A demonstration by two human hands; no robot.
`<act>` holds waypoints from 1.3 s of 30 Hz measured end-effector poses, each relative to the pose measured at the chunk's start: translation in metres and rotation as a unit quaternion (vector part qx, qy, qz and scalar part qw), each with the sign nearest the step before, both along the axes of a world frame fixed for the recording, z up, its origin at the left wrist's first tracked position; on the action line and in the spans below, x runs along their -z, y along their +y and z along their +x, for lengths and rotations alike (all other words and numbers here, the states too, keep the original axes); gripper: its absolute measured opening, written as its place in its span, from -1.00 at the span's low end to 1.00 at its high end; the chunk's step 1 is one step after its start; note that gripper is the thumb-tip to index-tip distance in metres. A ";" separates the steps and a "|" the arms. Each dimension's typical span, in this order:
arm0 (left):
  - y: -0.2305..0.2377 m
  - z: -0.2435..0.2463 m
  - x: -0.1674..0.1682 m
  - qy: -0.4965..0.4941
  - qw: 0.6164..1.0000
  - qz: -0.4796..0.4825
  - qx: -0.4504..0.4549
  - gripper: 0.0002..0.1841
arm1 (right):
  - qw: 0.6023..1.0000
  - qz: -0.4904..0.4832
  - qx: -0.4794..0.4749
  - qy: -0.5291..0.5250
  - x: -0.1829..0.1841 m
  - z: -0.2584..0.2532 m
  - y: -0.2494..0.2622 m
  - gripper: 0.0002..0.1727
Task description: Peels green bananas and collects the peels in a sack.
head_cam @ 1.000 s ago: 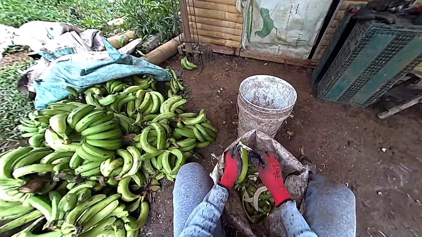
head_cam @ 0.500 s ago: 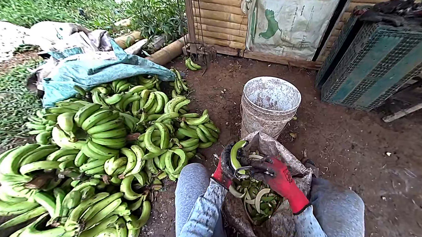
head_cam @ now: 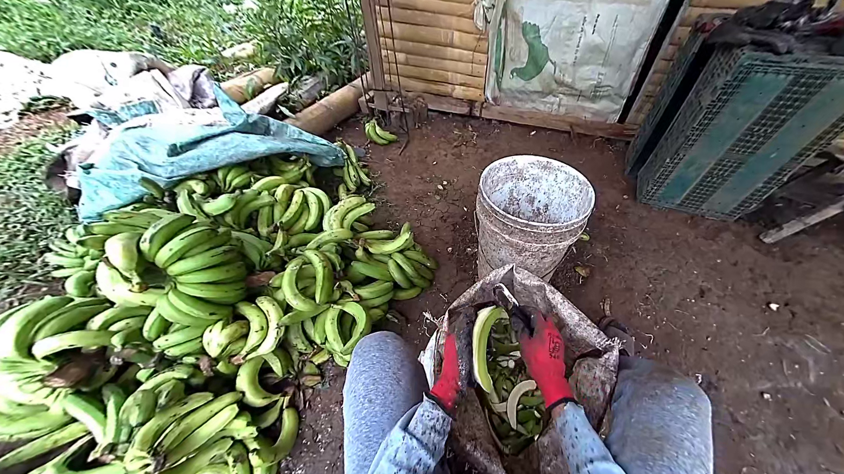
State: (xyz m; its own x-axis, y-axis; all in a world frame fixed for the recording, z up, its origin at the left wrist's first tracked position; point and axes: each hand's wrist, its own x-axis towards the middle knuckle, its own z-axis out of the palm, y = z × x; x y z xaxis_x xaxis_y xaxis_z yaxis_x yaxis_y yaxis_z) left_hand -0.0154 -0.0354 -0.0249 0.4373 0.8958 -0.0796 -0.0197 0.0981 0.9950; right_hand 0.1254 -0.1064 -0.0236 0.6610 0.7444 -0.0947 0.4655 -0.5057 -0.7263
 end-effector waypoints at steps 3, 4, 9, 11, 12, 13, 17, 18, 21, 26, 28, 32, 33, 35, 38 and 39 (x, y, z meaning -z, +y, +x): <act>-0.009 0.003 -0.017 0.060 0.995 0.066 -0.047 -0.60 | 0.998 0.042 0.041 0.019 0.004 0.010 -0.001 -0.56; -0.004 0.011 -0.026 0.047 0.993 0.099 -0.051 -0.60 | 0.996 0.066 0.049 0.015 0.005 0.012 -0.003 -0.57; 0.034 0.069 -0.133 -0.014 0.947 0.320 0.029 -0.59 | 0.981 0.172 0.070 0.062 0.011 0.014 -0.006 -0.59; 0.052 0.092 -0.184 -0.024 0.902 0.412 0.127 -0.63 | 0.980 0.178 0.066 0.065 0.010 0.011 -0.004 -0.59; 0.065 0.106 -0.204 -0.017 0.876 0.443 0.188 -0.68 | 0.978 0.182 0.068 0.069 0.009 0.009 -0.003 -0.59; 0.072 0.113 -0.223 0.009 0.856 0.453 0.250 -0.72 | 0.975 0.191 0.076 0.079 0.009 0.008 -0.003 -0.59; 0.073 0.098 -0.235 -0.037 0.896 0.278 0.345 -0.80 | 0.936 0.266 0.155 0.169 0.003 0.010 -0.003 -0.61; 0.071 0.087 -0.223 -0.091 0.915 0.184 0.347 -0.77 | 0.923 0.292 0.172 0.185 -0.002 0.010 -0.004 -0.60; 0.061 0.050 -0.180 -0.160 0.934 -0.011 0.319 -0.77 | 0.901 0.345 0.183 0.190 -0.018 0.010 -0.007 -0.59; 0.070 0.044 -0.124 -0.204 0.933 -0.076 0.287 -0.72 | 0.896 0.433 0.064 0.071 -0.038 0.005 -0.022 -0.58; 0.063 0.045 -0.105 -0.170 0.958 -0.062 0.221 -0.74 | 0.915 0.402 -0.023 -0.012 -0.046 0.000 -0.030 -0.57; 0.037 0.043 -0.094 -0.131 0.986 -0.040 0.093 -0.76 | 0.941 0.300 -0.089 -0.130 -0.041 -0.004 -0.029 -0.57; 0.031 0.041 -0.094 -0.136 0.988 -0.030 0.064 -0.76 | 0.943 0.294 -0.073 -0.140 -0.038 -0.005 -0.027 -0.58; 0.016 0.033 -0.095 -0.123 0.992 0.002 0.011 -0.70 | 0.943 0.285 -0.044 -0.167 -0.033 -0.009 -0.021 -0.58; 0.005 0.024 -0.085 -0.077 0.995 0.036 -0.042 -0.67 | 0.943 0.281 -0.008 -0.177 -0.026 -0.016 -0.012 -0.55; 0.000 0.020 -0.078 -0.055 0.996 0.047 -0.045 -0.66 | 0.945 0.281 0.006 -0.164 -0.027 -0.016 -0.010 -0.55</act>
State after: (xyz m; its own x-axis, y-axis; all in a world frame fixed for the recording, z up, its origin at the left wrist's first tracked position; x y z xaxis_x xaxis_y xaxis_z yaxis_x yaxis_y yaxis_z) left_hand 0.0043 -0.0349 0.0528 0.3557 0.9332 0.0506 -0.1339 -0.0027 0.9910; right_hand 0.1090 -0.1160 0.0038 0.5945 0.6082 0.5260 0.7095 -0.0888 -0.6991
